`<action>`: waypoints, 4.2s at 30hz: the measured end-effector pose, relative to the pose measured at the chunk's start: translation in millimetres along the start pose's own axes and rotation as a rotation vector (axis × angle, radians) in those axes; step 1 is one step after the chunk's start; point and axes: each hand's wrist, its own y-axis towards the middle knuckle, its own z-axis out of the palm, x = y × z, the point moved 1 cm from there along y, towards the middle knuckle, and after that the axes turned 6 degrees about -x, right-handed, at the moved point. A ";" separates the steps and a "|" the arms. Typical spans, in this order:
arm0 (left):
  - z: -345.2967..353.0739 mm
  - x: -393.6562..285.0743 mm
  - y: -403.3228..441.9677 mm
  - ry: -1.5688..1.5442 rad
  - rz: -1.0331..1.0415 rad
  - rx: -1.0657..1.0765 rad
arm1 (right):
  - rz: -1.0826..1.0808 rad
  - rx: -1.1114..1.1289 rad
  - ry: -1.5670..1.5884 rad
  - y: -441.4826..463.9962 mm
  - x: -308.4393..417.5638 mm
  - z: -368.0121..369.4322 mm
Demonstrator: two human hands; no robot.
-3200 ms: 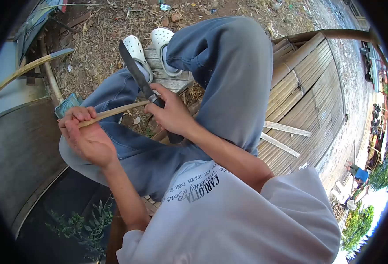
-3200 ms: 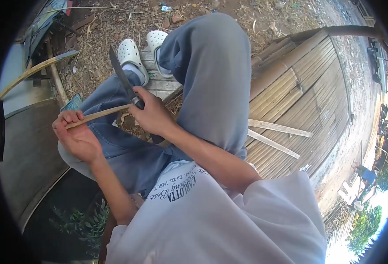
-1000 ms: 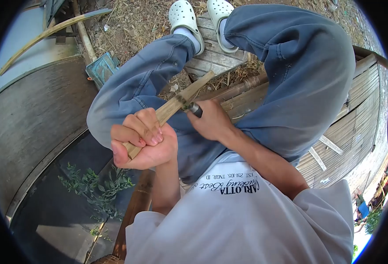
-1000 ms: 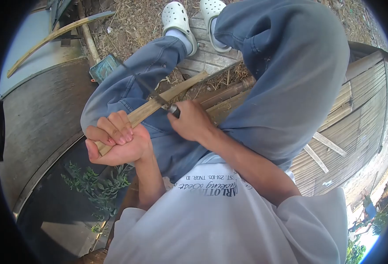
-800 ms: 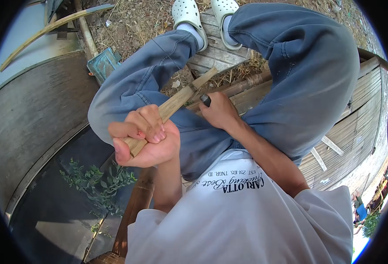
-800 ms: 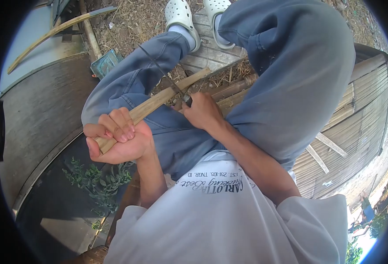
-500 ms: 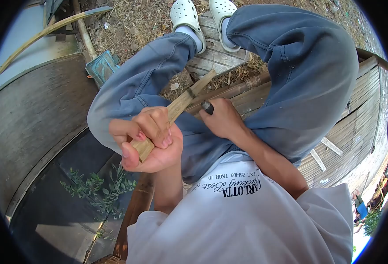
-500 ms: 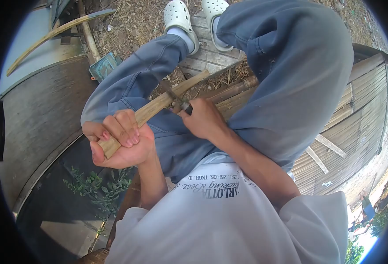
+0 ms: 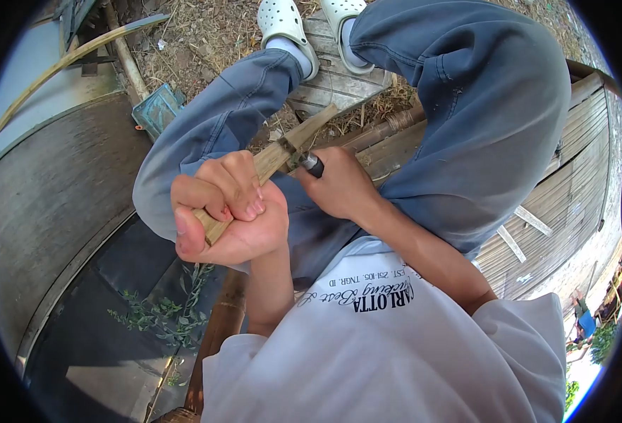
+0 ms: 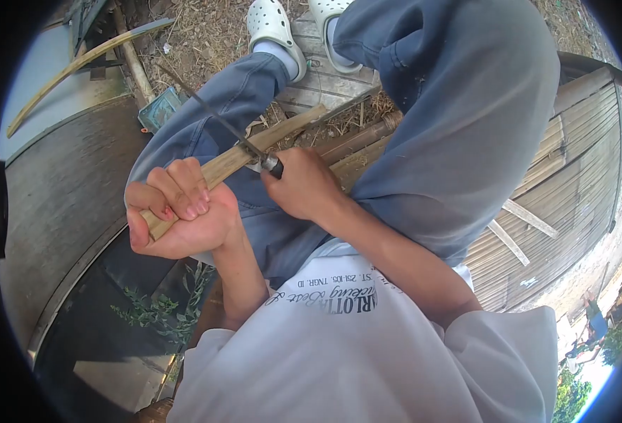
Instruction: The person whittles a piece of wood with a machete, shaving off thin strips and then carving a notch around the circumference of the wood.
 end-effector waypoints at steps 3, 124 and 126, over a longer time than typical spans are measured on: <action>1.8 -3.6 -0.5 -0.008 -0.032 0.080 | -0.081 -0.017 0.088 0.3 1.6 -0.2; -6.1 -9.7 -27.4 0.022 -0.028 0.022 | -0.151 -0.016 0.093 1.4 -29.4 13.8; -9.4 -6.4 -21.8 0.000 0.033 0.010 | -0.017 -0.068 -0.069 33.6 -47.8 14.1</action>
